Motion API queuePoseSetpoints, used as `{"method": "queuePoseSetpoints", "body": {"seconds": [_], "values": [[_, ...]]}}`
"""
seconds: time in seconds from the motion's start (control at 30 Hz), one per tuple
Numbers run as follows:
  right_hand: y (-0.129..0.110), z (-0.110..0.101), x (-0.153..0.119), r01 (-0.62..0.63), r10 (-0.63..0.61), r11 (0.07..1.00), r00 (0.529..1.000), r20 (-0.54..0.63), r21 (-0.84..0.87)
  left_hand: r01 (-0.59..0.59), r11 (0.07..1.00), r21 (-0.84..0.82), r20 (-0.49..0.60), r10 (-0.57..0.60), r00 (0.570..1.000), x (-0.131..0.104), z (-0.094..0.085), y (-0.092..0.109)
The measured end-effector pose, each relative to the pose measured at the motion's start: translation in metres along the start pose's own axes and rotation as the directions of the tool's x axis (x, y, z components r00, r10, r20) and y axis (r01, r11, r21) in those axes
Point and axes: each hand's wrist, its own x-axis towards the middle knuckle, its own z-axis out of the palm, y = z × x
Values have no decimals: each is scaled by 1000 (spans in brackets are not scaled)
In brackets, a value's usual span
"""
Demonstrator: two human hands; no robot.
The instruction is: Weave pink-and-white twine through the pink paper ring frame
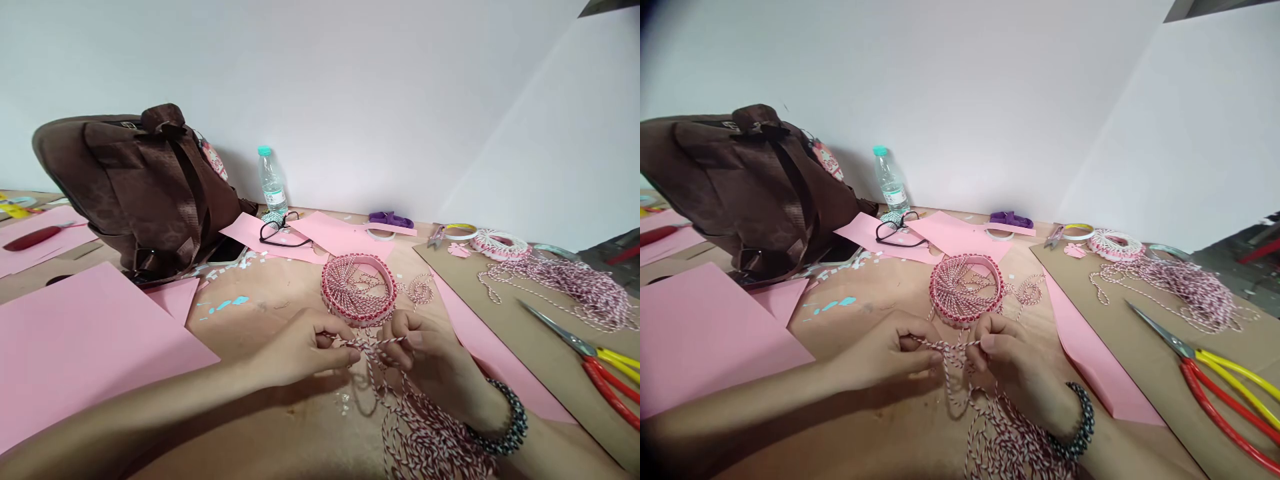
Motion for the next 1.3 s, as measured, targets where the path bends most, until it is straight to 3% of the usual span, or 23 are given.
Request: {"method": "queuePoseSetpoints", "body": {"seconds": [0.1, 0.2, 0.27, 0.33, 0.37, 0.4, 0.47, 0.53, 0.63, 0.7, 0.83, 0.93, 1.0, 1.07, 1.1, 1.17, 1.23, 1.3], "values": [[-8, -8, 2, -2, 0, 999, 999, -36, -54, -114, 993, 8, -32, 114, 993, 0, -2, 2], [-25, -22, 6, 48, -79, 958, 992, -98, -284, -241, 965, 108, -98, 251, 963, -1, -6, 8], [-36, -29, 7, 73, -166, 821, 979, -115, -567, -265, 940, 216, -125, 296, 947, -3, -9, 13], [-43, -32, 8, 94, -277, 591, 957, -92, -801, -258, 916, 308, -143, 312, 939, -4, -11, 18], [-43, -30, 8, 92, -303, 513, 949, -80, -854, -255, 907, 335, -149, 318, 936, -4, -12, 21], [-42, -28, 8, 88, -302, 493, 950, -76, -866, -255, 900, 353, -152, 324, 934, -4, -13, 23], [-36, -18, 8, 60, -186, 594, 980, -64, -802, -261, 886, 382, -142, 336, 931, -3, -15, 29], [-29, -8, 8, -14, 40, 708, 999, 21, -706, -268, 871, 413, -122, 344, 931, -1, -17, 35], [-32, -1, 6, -57, 290, 694, 935, 206, -718, -278, 846, 455, -147, 379, 914, -2, -23, 45], [-45, -10, 2, -23, 311, 636, 922, 229, -771, -267, 839, 475, -216, 405, 889, -4, -31, 51], [-86, -58, -2, -53, 37, 572, 999, -38, -819, -219, 848, 483, -355, 418, 836, -1, -49, 59], [-112, -104, 2, -119, -159, 501, 961, -226, -857, -246, 862, 443, -377, 428, 822, 14, -55, 65], [-119, -126, 9, -253, -337, 393, 855, -395, -884, -299, 870, 391, -337, 438, 833, 31, -54, 70], [-116, -131, 16, -417, -569, 211, 683, -458, -884, -407, 847, 341, -203, 490, 848, 50, -52, 77], [-110, -127, 19, -459, -677, 111, 614, -405, -881, -467, 817, 338, -68, 516, 854, 60, -51, 80], [-92, -106, 25, -407, -803, -90, 570, -176, -909, -488, 801, 346, 161, 462, 872, 78, -53, 83], [-67, -75, 28, -164, -733, -298, 671, 115, -940, -443, 775, 451, 132, 433, 892, 93, -59, 81], [-40, -44, 32, 134, -459, -388, 830, 317, -912, -342, 727, 595, 1, 425, 905, 103, -69, 72]]}}
